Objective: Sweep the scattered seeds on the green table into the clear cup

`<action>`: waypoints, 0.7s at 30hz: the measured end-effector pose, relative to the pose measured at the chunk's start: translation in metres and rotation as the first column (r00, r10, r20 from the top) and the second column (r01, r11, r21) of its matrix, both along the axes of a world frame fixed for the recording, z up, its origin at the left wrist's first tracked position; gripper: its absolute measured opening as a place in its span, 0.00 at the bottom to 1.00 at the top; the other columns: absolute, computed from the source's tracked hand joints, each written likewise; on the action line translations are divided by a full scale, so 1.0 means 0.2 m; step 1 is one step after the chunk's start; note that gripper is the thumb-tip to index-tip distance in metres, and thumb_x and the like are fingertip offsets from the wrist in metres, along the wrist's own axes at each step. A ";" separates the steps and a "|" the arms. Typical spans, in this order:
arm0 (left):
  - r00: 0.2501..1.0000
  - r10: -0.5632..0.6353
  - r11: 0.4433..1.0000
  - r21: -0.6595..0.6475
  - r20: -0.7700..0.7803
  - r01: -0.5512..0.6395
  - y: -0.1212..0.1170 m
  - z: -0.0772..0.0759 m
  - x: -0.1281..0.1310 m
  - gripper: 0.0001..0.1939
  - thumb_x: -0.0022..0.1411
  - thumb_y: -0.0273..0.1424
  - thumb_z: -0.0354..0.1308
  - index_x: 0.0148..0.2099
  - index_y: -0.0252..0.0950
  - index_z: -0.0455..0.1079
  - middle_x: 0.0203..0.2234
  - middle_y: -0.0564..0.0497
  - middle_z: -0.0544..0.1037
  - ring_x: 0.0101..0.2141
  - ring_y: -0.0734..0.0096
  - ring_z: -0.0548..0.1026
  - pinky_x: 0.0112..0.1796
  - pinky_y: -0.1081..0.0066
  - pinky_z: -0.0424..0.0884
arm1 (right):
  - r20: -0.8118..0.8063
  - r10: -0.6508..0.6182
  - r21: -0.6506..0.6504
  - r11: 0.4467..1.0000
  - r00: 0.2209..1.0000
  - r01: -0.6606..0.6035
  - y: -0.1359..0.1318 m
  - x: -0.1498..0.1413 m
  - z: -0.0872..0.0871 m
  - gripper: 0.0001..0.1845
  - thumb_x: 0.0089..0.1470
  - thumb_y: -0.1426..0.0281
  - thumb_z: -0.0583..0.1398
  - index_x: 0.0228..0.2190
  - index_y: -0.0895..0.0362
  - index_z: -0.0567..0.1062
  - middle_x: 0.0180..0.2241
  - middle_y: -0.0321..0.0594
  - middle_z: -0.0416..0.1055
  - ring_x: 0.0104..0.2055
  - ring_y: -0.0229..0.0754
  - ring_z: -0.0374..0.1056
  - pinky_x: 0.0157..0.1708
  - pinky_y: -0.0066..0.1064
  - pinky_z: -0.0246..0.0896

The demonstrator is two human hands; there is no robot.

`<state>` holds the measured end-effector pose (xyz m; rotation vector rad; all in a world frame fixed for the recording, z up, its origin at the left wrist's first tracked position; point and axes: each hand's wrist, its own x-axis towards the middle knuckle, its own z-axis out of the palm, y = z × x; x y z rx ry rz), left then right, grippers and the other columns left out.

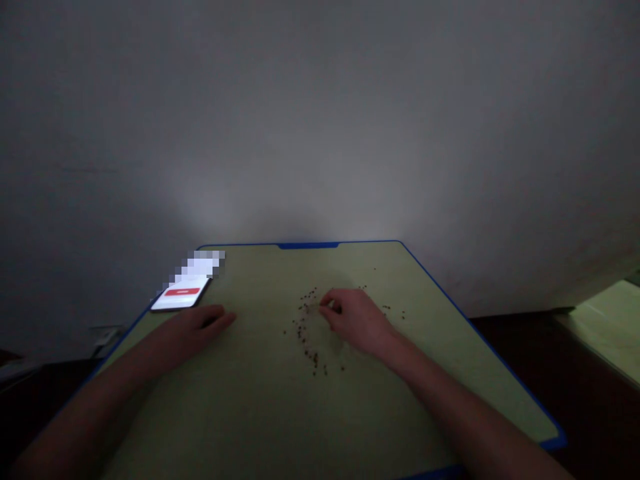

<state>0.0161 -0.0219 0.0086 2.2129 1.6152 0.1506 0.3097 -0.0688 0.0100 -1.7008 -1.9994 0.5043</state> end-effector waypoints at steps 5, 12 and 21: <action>0.999 -0.008 1.000 -0.003 0.031 0.008 0.01 -0.02 -0.01 0.25 0.58 0.51 0.41 0.30 0.37 0.67 0.24 0.50 0.73 0.26 0.66 0.70 0.28 0.68 0.58 | 0.204 0.038 0.152 0.986 0.978 -0.070 0.02 0.15 0.10 0.11 0.57 0.67 0.55 0.32 0.55 0.76 0.28 0.38 0.76 0.28 0.39 0.68 0.28 0.29 0.58; 1.000 -0.015 1.000 -0.014 0.024 0.015 0.01 -0.02 -0.01 0.25 0.58 0.52 0.41 0.30 0.37 0.67 0.24 0.50 0.73 0.27 0.65 0.70 0.29 0.68 0.59 | 0.424 0.056 0.171 0.975 0.904 -0.141 0.05 0.09 0.06 0.12 0.57 0.71 0.54 0.29 0.55 0.77 0.28 0.40 0.76 0.29 0.42 0.70 0.27 0.31 0.55; 1.000 -0.007 1.000 -0.022 -0.026 0.006 0.00 -0.02 -0.01 0.25 0.59 0.52 0.40 0.31 0.38 0.67 0.25 0.50 0.73 0.26 0.65 0.70 0.28 0.69 0.58 | 0.665 0.166 0.108 0.943 0.728 -0.313 -0.11 0.10 0.01 0.11 0.58 0.75 0.54 0.31 0.56 0.75 0.30 0.39 0.75 0.32 0.43 0.71 0.28 0.32 0.57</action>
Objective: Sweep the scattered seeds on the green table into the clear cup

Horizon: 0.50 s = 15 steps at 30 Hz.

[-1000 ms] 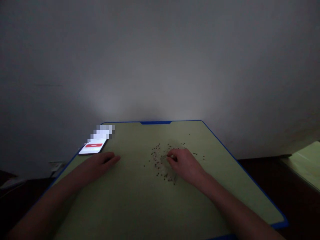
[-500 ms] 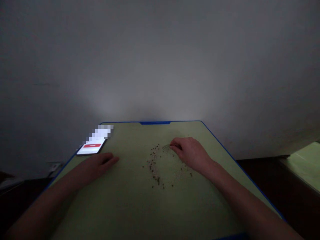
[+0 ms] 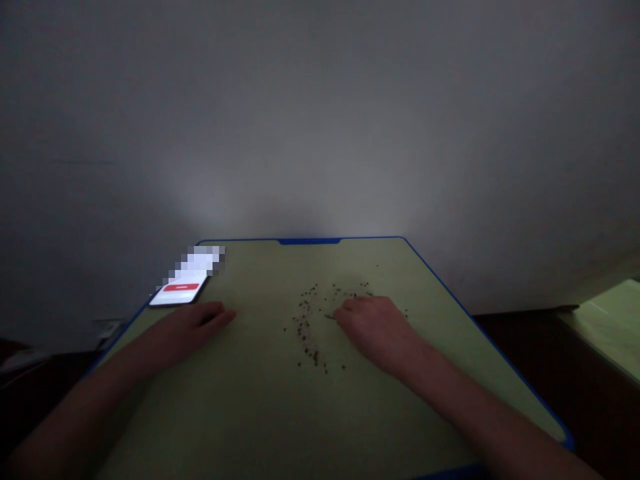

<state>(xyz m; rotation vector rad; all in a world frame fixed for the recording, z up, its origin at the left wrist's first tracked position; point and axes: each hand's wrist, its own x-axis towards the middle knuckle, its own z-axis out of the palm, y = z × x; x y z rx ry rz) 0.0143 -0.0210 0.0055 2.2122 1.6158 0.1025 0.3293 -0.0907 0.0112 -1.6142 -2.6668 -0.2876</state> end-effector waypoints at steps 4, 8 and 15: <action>1.000 -0.016 1.000 0.006 -0.016 0.016 0.00 0.01 0.00 0.25 0.59 0.52 0.40 0.30 0.38 0.66 0.24 0.51 0.72 0.26 0.65 0.70 0.28 0.68 0.58 | 0.037 0.102 -0.039 0.994 0.994 -0.101 -0.16 0.06 -0.01 0.10 0.56 0.78 0.54 0.33 0.55 0.75 0.31 0.39 0.76 0.31 0.44 0.70 0.30 0.34 0.60; 1.000 -0.018 1.000 -0.004 0.000 0.018 0.00 0.02 0.01 0.25 0.59 0.52 0.40 0.31 0.38 0.67 0.25 0.50 0.73 0.28 0.64 0.71 0.29 0.68 0.59 | 0.014 0.126 -0.008 0.992 0.992 -0.126 -0.23 0.13 0.01 0.13 0.55 0.79 0.53 0.35 0.55 0.75 0.31 0.39 0.76 0.31 0.44 0.70 0.32 0.36 0.62; 1.000 0.017 1.000 -0.013 -0.019 -0.018 0.00 0.02 0.01 0.25 0.58 0.52 0.40 0.32 0.37 0.68 0.26 0.49 0.74 0.28 0.63 0.71 0.29 0.68 0.60 | -0.128 0.089 0.097 0.992 0.988 -0.077 -0.23 0.16 0.06 0.14 0.56 0.77 0.52 0.34 0.56 0.77 0.30 0.41 0.76 0.31 0.45 0.71 0.33 0.37 0.64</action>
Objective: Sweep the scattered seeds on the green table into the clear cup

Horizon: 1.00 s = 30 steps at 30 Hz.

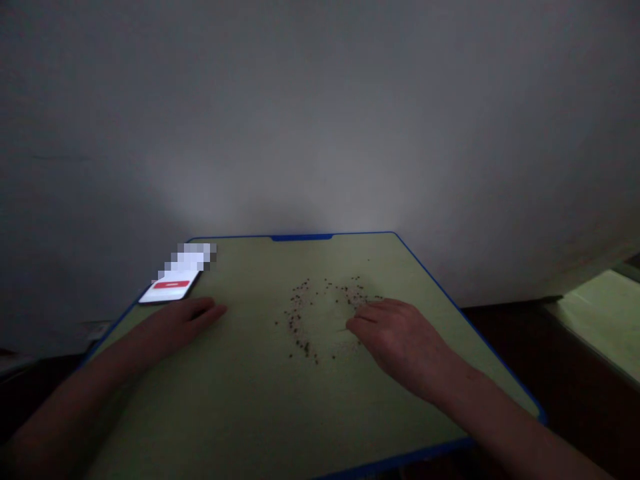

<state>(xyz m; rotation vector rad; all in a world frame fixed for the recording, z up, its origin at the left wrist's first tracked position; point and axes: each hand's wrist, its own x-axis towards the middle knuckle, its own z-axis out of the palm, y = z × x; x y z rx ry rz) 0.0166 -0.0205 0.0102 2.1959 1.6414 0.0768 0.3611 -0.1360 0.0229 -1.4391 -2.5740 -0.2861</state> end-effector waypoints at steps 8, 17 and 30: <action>0.999 -0.017 1.000 0.012 -0.030 0.017 0.00 0.00 0.00 0.25 0.59 0.51 0.40 0.31 0.37 0.67 0.25 0.49 0.74 0.28 0.64 0.71 0.28 0.69 0.59 | -0.383 -0.246 -0.292 0.947 0.890 0.136 -0.10 -0.03 -0.07 0.14 0.55 0.72 0.54 0.38 0.54 0.79 0.34 0.38 0.79 0.31 0.40 0.74 0.29 0.29 0.68; 0.999 -0.032 0.998 0.052 -0.031 0.033 -0.02 -0.02 0.00 0.25 0.61 0.50 0.38 0.30 0.37 0.67 0.26 0.49 0.74 0.28 0.67 0.70 0.28 0.70 0.58 | -0.498 -0.320 -0.347 0.925 0.806 0.153 -0.07 -0.20 -0.18 0.14 0.54 0.67 0.54 0.35 0.52 0.80 0.29 0.38 0.79 0.27 0.41 0.73 0.27 0.30 0.67; 0.999 -0.027 1.000 -0.005 -0.021 0.026 0.01 0.00 0.00 0.27 0.57 0.53 0.40 0.32 0.38 0.68 0.27 0.48 0.75 0.30 0.61 0.73 0.31 0.66 0.62 | -0.638 -0.586 -0.349 0.798 0.498 0.492 -0.12 0.09 -0.19 0.18 0.49 0.59 0.57 0.34 0.57 0.79 0.25 0.40 0.77 0.26 0.45 0.72 0.26 0.32 0.65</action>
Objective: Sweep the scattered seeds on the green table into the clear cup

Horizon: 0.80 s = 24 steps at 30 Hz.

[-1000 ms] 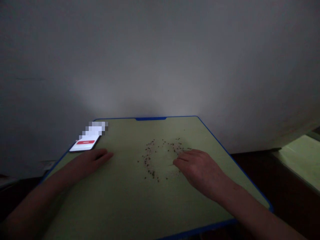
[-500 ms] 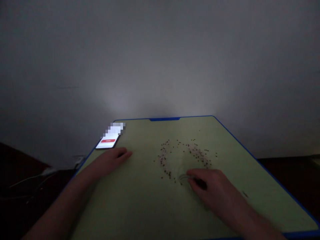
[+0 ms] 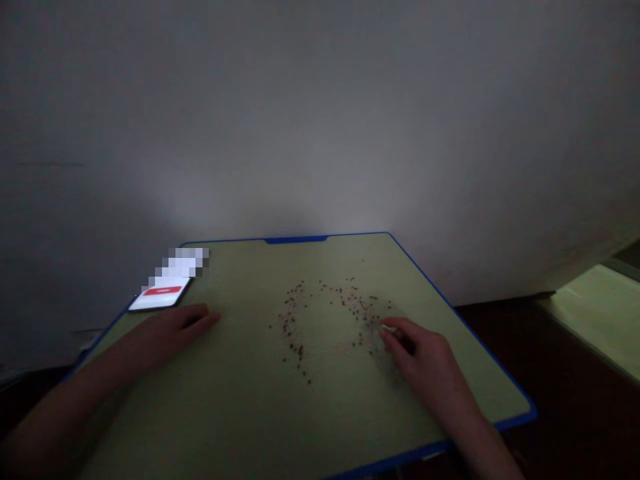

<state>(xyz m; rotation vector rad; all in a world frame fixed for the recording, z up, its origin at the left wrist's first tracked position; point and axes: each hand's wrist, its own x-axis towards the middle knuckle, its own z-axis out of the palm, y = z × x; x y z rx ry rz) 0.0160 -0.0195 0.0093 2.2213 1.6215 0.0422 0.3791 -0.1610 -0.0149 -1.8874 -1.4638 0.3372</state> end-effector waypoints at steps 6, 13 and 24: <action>1.000 0.012 1.000 0.007 0.008 -0.012 -0.01 0.01 0.01 0.27 0.57 0.53 0.40 0.33 0.38 0.70 0.28 0.47 0.76 0.31 0.59 0.73 0.33 0.65 0.64 | -0.047 -0.024 -0.027 0.999 0.999 0.023 0.03 -0.02 -0.05 0.20 0.49 0.58 0.56 0.36 0.58 0.79 0.31 0.44 0.79 0.32 0.48 0.74 0.32 0.37 0.68; 1.000 0.009 1.000 -0.019 0.020 -0.008 0.00 0.01 0.00 0.28 0.57 0.54 0.40 0.34 0.38 0.70 0.29 0.47 0.76 0.32 0.59 0.74 0.33 0.65 0.64 | -0.040 -0.049 0.022 0.999 0.998 0.050 0.03 0.00 -0.03 0.18 0.49 0.59 0.56 0.35 0.56 0.79 0.31 0.43 0.79 0.31 0.48 0.74 0.31 0.36 0.68; 1.000 0.015 1.000 -0.019 0.016 -0.015 0.01 -0.01 -0.02 0.26 0.58 0.53 0.41 0.34 0.39 0.69 0.29 0.48 0.76 0.32 0.59 0.73 0.33 0.65 0.64 | -0.045 -0.012 0.001 1.000 0.999 0.012 0.03 0.00 -0.05 0.15 0.50 0.61 0.57 0.34 0.56 0.79 0.32 0.43 0.79 0.32 0.49 0.75 0.32 0.38 0.70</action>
